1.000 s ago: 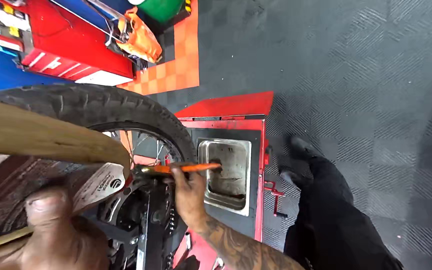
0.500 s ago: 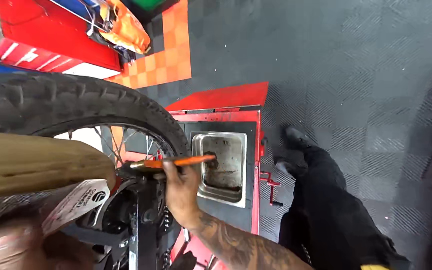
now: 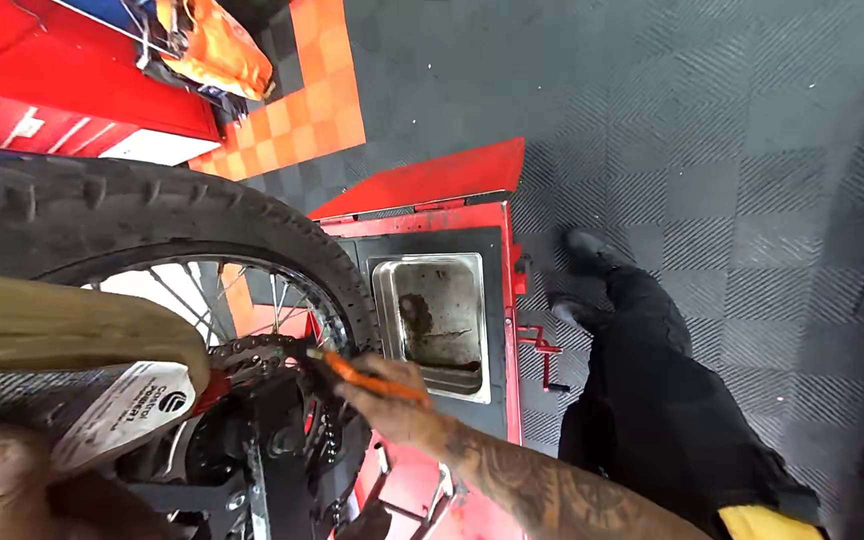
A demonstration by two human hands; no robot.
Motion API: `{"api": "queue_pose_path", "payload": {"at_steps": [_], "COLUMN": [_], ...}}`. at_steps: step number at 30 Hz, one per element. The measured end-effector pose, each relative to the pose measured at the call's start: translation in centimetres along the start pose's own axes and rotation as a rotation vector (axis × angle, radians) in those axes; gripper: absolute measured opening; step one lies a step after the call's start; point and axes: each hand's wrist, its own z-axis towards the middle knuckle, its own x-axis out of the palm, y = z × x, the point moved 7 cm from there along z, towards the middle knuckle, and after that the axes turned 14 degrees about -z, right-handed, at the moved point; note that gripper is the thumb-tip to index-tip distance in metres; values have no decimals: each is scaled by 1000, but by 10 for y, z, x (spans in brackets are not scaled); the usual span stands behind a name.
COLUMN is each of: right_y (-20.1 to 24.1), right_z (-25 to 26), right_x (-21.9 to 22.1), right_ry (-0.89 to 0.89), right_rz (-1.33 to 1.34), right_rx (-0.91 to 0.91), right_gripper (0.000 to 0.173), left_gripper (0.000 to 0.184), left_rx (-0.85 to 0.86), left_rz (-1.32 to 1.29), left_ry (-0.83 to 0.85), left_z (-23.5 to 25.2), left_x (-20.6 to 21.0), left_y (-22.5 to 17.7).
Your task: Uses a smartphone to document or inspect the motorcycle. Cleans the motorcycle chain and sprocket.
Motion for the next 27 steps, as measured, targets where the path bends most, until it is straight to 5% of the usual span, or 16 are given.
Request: {"api": "queue_pose_path", "payload": {"at_steps": [2, 8, 12, 17, 21, 27], "right_y": [3, -20, -11, -18, 15, -2], "right_z": [11, -61, -24, -67, -13, -53], "right_x": [-1, 41, 20, 41, 22, 31], "right_ry": [-74, 3, -187, -102, -274, -197], "right_rz": [1, -52, -31, -21, 17, -18], "right_rx": [44, 118, 119, 270, 128, 345], "right_gripper": [17, 24, 18, 24, 14, 18], "left_gripper": [20, 17, 18, 19, 17, 33], "left_rx": [-40, -83, -124, -129, -137, -199], "left_rz": [32, 29, 18, 16, 8, 47], "left_ry": [10, 19, 19, 45, 36, 9], "left_z": [-1, 4, 10, 13, 13, 15], "left_x": [-3, -7, 4, 0, 0, -3], "left_y": [2, 13, 12, 18, 24, 25]}}
